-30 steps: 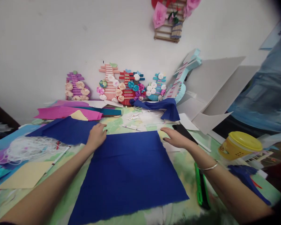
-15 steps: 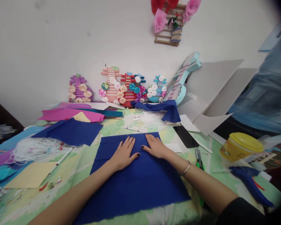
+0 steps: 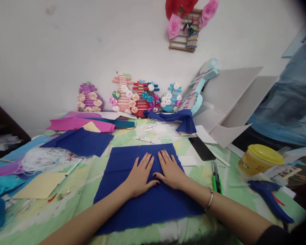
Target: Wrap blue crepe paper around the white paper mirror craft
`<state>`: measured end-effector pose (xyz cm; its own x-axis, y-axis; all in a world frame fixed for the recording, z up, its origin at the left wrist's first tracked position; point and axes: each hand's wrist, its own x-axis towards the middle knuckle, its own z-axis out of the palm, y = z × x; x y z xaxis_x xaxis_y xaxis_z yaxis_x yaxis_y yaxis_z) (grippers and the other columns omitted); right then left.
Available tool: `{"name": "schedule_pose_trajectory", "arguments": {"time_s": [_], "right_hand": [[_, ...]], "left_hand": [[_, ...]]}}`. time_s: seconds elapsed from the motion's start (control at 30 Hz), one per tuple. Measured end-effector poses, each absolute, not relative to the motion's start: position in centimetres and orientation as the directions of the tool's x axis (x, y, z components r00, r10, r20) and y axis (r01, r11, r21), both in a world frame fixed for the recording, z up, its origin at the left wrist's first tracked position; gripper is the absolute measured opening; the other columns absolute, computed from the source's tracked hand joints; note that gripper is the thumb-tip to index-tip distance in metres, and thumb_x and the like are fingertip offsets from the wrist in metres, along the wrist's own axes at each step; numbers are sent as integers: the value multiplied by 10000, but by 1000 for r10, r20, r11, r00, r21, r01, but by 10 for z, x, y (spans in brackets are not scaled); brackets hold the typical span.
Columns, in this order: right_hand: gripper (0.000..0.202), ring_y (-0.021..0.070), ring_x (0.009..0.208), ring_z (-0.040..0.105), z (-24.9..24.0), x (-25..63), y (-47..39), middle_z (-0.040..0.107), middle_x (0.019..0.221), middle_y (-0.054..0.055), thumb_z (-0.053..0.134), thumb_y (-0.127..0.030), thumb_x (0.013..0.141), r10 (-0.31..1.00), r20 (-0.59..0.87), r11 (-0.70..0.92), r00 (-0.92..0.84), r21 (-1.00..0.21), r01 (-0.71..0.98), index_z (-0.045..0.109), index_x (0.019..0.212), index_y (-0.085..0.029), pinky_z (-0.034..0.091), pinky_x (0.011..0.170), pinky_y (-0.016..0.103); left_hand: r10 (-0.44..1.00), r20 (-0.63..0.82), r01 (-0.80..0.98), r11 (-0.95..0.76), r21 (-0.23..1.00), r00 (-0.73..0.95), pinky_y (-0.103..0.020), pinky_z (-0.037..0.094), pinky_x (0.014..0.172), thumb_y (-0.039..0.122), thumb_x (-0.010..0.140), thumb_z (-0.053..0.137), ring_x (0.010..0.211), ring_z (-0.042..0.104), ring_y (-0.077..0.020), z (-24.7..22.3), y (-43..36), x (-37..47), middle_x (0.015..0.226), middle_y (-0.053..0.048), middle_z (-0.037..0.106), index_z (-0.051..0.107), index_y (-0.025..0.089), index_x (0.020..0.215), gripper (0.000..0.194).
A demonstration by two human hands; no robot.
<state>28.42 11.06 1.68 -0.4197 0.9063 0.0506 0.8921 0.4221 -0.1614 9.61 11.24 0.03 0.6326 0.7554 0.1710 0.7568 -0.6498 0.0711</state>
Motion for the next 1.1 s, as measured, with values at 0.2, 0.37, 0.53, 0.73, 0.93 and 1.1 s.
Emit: {"name": "schedule_pose_trajectory", "arguments": {"time_s": [0.2,0.37,0.53,0.73,0.93,1.1], "right_hand": [[892,310,1419,33,18,286,104,93,1528,209,296,-649,872,915,70,404,-398,-146,903,132,1468,-6,118,1117,555],[908,297,1422,1,19,284,87,67,1537,182,344,-643,858,862,87,506,-499,-120,854,106,1474,-20,85,1123,554],[921,296,1421,-22,12,287,76,39,1538,189,373,-626,856,866,71,500,-495,-119,858,49,1479,-29,104,1118,558],[960,301,1417,-33,10,302,60,6,1529,216,351,-647,851,927,34,374,-373,-110,921,36,1466,18,112,1126,526],[990,315,1413,-17,13,310,40,-1,1519,231,388,-647,834,956,-60,284,-289,-82,955,41,1460,36,97,1128,524],[1001,314,1410,-52,19,312,28,-31,1517,226,373,-660,831,935,-186,285,-300,-104,953,28,1456,42,75,1129,521]], "left_hand": [[768,187,766,-635,99,613,-558,142,1111,626,830,423,1422,76,-315,10,108,93,1534,-180,123,135,80,1470,890],[725,173,725,-684,79,666,-566,84,1114,642,803,448,1424,9,-325,10,99,89,1539,-172,100,123,86,1473,929],[716,157,715,-696,74,681,-567,88,1109,633,817,428,1423,-1,-328,3,90,86,1542,-178,67,70,95,1479,924],[727,167,731,-681,52,666,-552,60,1117,668,812,413,1422,-35,-325,2,69,75,1546,-164,8,-2,120,1482,960],[715,91,713,-699,56,694,-552,68,1114,627,857,366,1423,-40,-319,6,52,68,1550,-133,2,-38,159,1481,878],[613,-73,617,-782,91,787,-573,69,1111,583,882,367,1428,18,-294,15,41,66,1556,-46,64,-18,277,1475,770]]}}
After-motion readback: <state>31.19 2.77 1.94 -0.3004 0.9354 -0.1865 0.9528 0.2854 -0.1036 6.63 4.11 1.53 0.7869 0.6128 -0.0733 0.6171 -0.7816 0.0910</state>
